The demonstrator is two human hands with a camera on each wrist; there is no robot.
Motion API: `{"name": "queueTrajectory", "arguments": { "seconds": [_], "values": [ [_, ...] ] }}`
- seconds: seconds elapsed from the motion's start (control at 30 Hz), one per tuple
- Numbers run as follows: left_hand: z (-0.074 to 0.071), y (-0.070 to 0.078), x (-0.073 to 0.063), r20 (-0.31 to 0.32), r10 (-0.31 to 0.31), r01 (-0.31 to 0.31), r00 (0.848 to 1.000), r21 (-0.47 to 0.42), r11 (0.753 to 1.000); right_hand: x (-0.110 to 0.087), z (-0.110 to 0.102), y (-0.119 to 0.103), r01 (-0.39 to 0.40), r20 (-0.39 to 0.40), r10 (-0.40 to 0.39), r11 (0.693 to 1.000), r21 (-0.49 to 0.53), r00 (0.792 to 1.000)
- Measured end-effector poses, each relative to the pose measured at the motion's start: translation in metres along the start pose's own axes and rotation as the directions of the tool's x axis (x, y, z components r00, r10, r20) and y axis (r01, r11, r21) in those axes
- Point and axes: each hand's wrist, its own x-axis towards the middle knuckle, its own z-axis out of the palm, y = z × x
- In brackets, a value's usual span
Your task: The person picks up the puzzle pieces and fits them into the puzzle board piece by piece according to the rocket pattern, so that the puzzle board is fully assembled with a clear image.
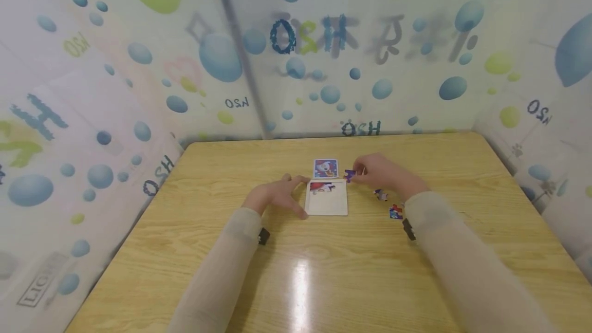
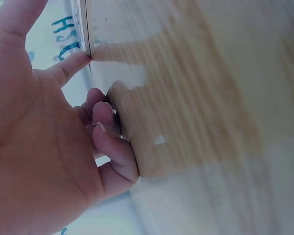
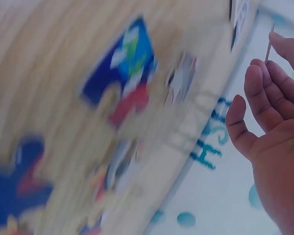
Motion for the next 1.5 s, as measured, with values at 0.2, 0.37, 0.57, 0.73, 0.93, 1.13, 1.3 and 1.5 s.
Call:
{"name": "queueTrajectory", "arguments": {
  "seconds": [0.2, 0.37, 0.57, 0.73, 0.93, 1.13, 1.3, 1.5],
  "values": [
    [0.000, 0.000, -0.001, 0.004, -0.006, 0.006, 1.000, -0.006, 1.000, 0.010, 0.015, -0.014, 0.023, 0.054, -0.022, 1.000, -0.017, 0.998],
    [-0.001, 0.001, -0.001, 0.004, -0.013, 0.013, 1.000, -0.012, 1.000, 0.014, 0.020, -0.023, 0.043, 0.065, -0.042, 0.999, -0.023, 0.997],
    [0.000, 0.001, 0.001, 0.001, -0.013, 0.013, 1.000, 0.003, 1.000, 0.017, 0.023, -0.027, 0.077, 0.086, -0.073, 0.996, -0.041, 0.994],
    [0.001, 0.000, 0.002, -0.003, -0.009, 0.009, 1.000, 0.005, 1.000, 0.019, 0.025, -0.030, 0.055, 0.109, -0.047, 0.996, -0.075, 0.993],
    [0.002, 0.000, 0.002, -0.002, 0.003, -0.003, 1.000, -0.001, 1.000, 0.022, 0.028, -0.030, 0.018, 0.129, -0.003, 0.994, -0.112, 0.992],
    [0.002, 0.000, 0.003, -0.003, 0.010, -0.010, 1.000, 0.003, 1.000, 0.022, 0.028, -0.029, 0.020, 0.128, -0.004, 0.993, -0.119, 0.992],
    [0.002, 0.000, 0.003, -0.002, 0.006, -0.006, 1.000, 0.006, 1.000, 0.021, 0.028, -0.028, 0.031, 0.118, -0.016, 0.992, -0.125, 0.993],
    [0.001, 0.000, 0.003, 0.000, 0.009, -0.009, 1.000, 0.004, 1.000, 0.019, 0.030, -0.028, 0.064, 0.093, -0.052, 0.989, -0.131, 0.994]
  ]
}}
